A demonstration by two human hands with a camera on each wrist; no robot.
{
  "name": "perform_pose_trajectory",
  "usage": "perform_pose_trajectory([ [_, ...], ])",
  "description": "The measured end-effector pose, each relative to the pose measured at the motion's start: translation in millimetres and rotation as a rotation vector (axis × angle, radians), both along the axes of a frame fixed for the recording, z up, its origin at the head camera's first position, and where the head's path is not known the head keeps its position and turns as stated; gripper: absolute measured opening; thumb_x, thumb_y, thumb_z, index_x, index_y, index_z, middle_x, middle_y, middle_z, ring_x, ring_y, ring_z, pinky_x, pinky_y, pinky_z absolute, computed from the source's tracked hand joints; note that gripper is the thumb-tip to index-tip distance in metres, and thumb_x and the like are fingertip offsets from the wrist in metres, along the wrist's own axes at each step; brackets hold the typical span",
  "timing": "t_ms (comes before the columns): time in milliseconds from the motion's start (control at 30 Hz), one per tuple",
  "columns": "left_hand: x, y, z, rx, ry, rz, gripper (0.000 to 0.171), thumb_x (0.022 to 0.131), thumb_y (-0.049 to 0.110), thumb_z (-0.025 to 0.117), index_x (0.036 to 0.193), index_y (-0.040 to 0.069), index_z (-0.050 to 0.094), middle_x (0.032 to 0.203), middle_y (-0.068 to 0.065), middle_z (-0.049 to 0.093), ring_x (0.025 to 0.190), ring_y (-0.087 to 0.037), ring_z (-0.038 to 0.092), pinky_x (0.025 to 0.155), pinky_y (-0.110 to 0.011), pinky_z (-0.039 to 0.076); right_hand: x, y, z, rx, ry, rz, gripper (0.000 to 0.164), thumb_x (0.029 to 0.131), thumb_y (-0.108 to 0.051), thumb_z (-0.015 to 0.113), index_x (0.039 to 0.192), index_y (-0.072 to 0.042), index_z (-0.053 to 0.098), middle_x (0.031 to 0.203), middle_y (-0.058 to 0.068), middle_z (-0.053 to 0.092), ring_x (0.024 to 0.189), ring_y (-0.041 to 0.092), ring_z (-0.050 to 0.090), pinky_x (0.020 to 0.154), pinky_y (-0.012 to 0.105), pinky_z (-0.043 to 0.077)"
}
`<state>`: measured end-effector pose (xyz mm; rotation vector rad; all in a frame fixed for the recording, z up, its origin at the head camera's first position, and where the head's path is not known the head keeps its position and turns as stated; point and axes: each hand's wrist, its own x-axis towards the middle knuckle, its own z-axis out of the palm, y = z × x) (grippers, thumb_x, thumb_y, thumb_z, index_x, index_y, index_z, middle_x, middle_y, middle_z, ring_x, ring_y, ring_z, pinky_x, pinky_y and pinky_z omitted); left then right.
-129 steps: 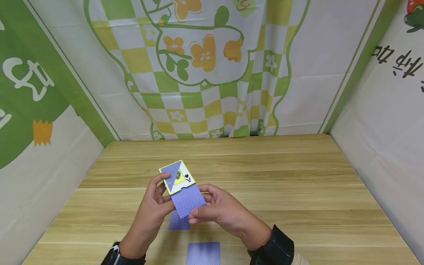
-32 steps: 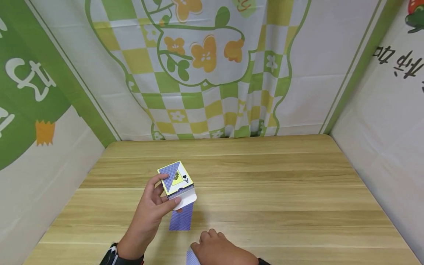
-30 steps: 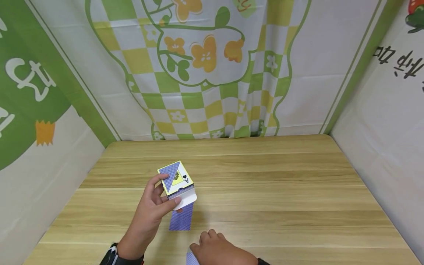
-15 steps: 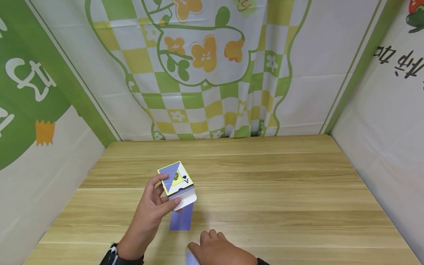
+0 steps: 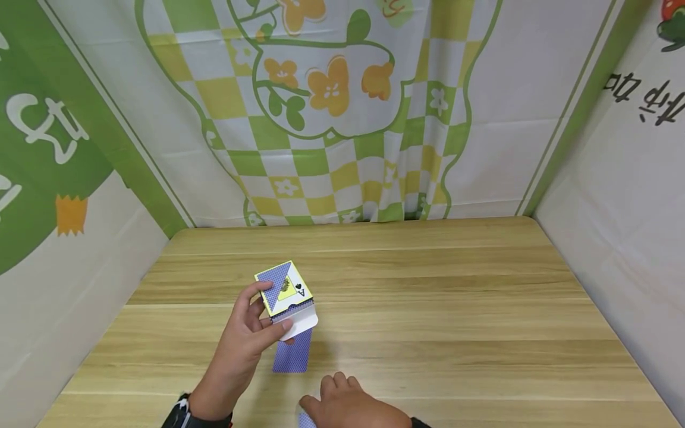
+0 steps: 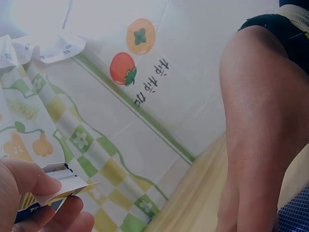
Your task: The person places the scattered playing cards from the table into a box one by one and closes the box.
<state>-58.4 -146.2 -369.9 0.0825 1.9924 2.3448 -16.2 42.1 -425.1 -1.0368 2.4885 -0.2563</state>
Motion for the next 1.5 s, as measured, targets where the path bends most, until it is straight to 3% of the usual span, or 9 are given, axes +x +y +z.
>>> perform_pose_trajectory([
  [567,0.6,0,0.1,-0.013,0.0,-0.003,0.074,0.081,-0.014,0.068,0.143,0.008,0.034,0.139,-0.025,0.048,0.098,-0.03,0.068,0.071,-0.032,0.06,2.0,2,-2.5,-0.016,0.038,0.032,0.05,0.088,-0.057,0.066,0.13,-0.031,0.06,0.091,-0.006,0.047,0.084,0.009,0.042,0.073,0.026,0.041],
  [933,0.8,-1,-0.6,-0.021,-0.004,-0.01,0.073,0.081,-0.014,0.067,0.142,0.011,0.036,0.142,-0.025,0.046,0.1,-0.03,0.068,0.072,-0.032,0.06,1.1,9,-8.5,-0.108,0.066,0.077,0.048,0.09,-0.055,0.065,0.129,-0.028,0.06,0.09,-0.011,0.045,0.082,0.003,0.038,0.068,0.018,0.033],
  [1167,0.8,0,0.9,-0.016,0.001,-0.012,0.073,0.081,-0.014,0.067,0.142,0.009,0.035,0.141,-0.025,0.046,0.099,-0.028,0.068,0.072,-0.032,0.06,2.4,9,-6.3,-0.108,0.126,0.148,0.031,0.092,-0.045,0.066,0.12,-0.033,0.064,0.084,-0.013,0.046,0.077,0.002,0.039,0.064,0.016,0.034],
  [1367,0.3,0,1.8,-0.026,-0.013,-0.009,0.074,0.081,-0.013,0.067,0.143,0.011,0.035,0.143,-0.024,0.046,0.101,-0.031,0.067,0.072,-0.032,0.06,6.9,13,1.4,-0.136,0.016,0.188,0.022,0.094,-0.039,0.065,0.116,-0.037,0.066,0.085,-0.019,0.048,0.072,-0.003,0.042,0.056,0.015,0.038],
  [1500,-0.2,0,1.8,-0.033,-0.018,-0.009,0.075,0.08,-0.014,0.067,0.143,0.013,0.036,0.143,-0.024,0.045,0.102,-0.031,0.067,0.072,-0.033,0.06,11.7,22,11.6,-0.207,-0.094,0.099,0.011,0.094,-0.041,0.063,0.104,-0.042,0.067,0.085,-0.027,0.053,0.073,-0.007,0.048,0.056,0.017,0.042],
])
